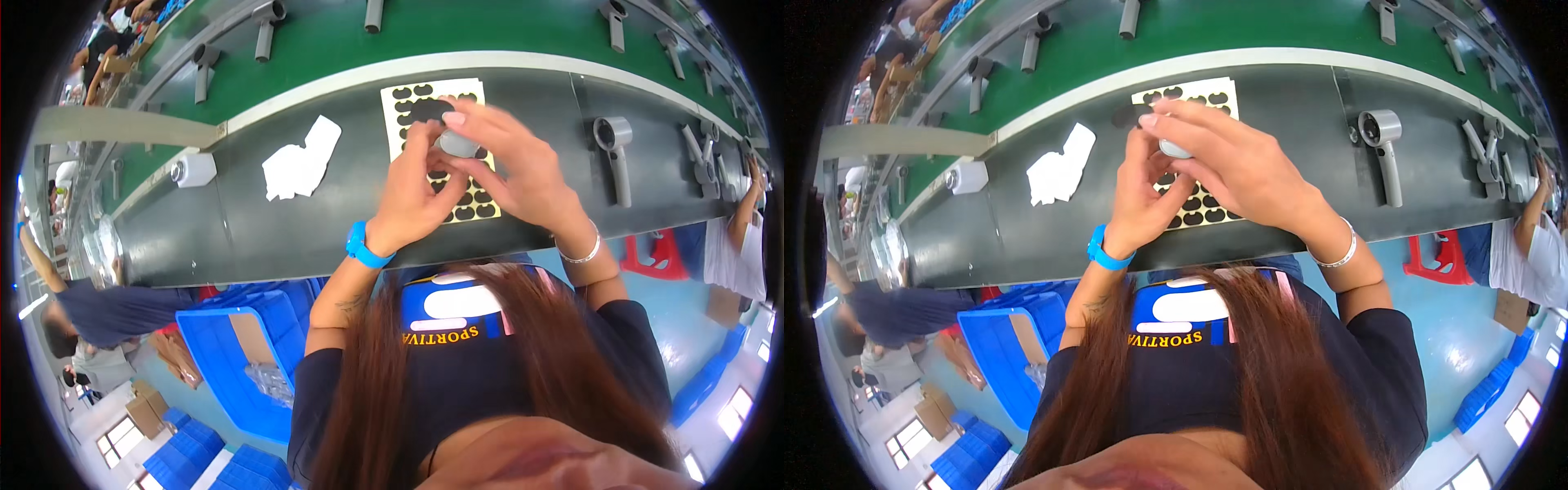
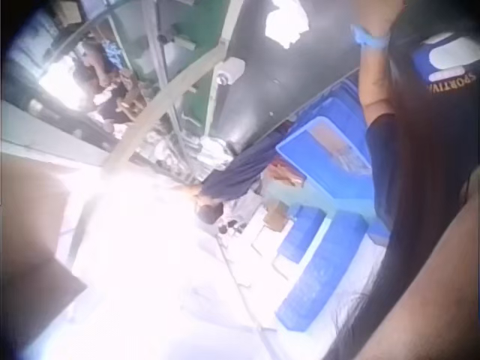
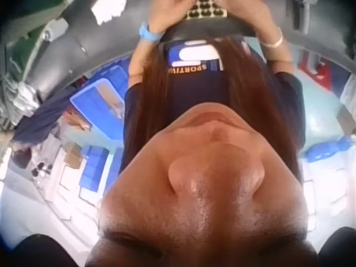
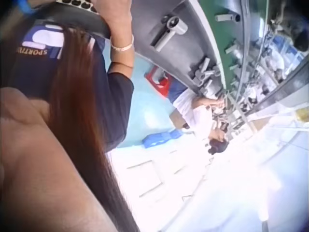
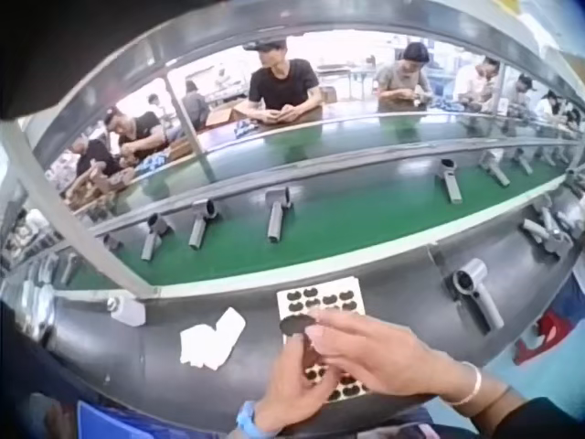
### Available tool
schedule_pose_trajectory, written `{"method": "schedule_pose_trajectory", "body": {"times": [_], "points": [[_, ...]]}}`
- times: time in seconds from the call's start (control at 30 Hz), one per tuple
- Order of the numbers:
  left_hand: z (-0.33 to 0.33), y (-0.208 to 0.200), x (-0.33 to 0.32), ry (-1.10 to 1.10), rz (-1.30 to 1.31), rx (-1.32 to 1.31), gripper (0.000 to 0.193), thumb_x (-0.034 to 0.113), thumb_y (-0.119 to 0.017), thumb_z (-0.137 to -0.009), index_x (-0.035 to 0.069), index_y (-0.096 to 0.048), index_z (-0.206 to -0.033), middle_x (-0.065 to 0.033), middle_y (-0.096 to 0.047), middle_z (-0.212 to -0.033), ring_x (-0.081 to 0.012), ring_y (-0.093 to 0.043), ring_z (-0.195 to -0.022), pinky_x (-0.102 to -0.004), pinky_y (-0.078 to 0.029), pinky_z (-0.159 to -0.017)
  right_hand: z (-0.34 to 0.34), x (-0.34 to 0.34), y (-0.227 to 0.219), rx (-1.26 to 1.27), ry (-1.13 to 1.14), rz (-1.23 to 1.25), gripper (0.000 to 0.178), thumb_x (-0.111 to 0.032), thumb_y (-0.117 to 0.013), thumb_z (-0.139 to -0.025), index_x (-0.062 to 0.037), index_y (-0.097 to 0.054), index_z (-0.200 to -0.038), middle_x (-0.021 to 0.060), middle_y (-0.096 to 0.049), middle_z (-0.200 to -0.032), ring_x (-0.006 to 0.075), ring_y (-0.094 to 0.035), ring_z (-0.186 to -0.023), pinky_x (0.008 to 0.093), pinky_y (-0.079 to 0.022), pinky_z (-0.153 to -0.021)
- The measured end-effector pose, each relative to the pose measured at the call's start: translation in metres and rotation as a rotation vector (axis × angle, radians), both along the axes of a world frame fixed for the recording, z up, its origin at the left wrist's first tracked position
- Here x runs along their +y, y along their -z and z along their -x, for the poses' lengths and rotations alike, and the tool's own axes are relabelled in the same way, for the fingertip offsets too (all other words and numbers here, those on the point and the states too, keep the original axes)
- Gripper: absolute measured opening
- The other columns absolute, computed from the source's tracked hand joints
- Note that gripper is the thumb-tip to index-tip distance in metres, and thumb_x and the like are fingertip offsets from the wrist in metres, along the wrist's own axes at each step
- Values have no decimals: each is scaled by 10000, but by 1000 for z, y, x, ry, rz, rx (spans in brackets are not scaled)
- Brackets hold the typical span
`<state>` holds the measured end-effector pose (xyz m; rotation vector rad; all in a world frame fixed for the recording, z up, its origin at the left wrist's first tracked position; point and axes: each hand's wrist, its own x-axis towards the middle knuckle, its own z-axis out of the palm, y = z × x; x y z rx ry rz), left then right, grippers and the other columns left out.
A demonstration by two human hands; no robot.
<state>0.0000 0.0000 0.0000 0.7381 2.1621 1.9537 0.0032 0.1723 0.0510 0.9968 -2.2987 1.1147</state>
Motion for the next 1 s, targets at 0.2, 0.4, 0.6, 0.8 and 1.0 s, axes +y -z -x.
{"method": "schedule_pose_trajectory", "body": {"times": [0.2,0.4,0.6,0.8,1.0], "points": [[-17,-4,5,-109,-248,60,473,-29,-623,-833,21,-495,-1285,-148,-512,-1246,-185,-656,-884,-279,-548,-738,-31,9,-1,-208,178,369,171,101,-639,-781,47,-622,-941,115,-598,-946,176,-567,-875,277,-456,-783],[-24,-2,-9,-150,-153,81,404,-42,-607,-841,17,-546,-1236,-137,-532,-1239,-123,-610,-827,-247,-538,-708,-40,-1,0,-611,134,456,152,85,-627,-809,43,-613,-954,83,-606,-897,148,-565,-868,264,-439,-816],[-27,-7,-13,-71,-278,-71,412,-85,-595,-837,-1,-556,-1239,-137,-498,-1278,-136,-611,-868,-267,-553,-766,-36,-8,9,-699,29,655,511,96,-643,-804,-25,-395,-1234,65,-594,-837,222,-600,-1051,327,-453,-916],[-26,-3,-15,28,-438,-163,420,-32,-584,-876,-20,-510,-1289,-134,-429,-1337,-147,-605,-919,-314,-555,-852,-36,-8,6,-765,47,717,462,103,-622,-823,-23,-396,-1205,79,-600,-855,237,-594,-1074,298,-473,-891],[-27,-6,-9,7,-415,-192,350,33,-533,-924,-38,-520,-1267,-147,-430,-1321,-203,-572,-1062,-369,-563,-879,-35,-8,8,-732,83,744,422,47,-664,-814,-27,-409,-1143,81,-618,-834,189,-627,-977,285,-518,-818]]}}
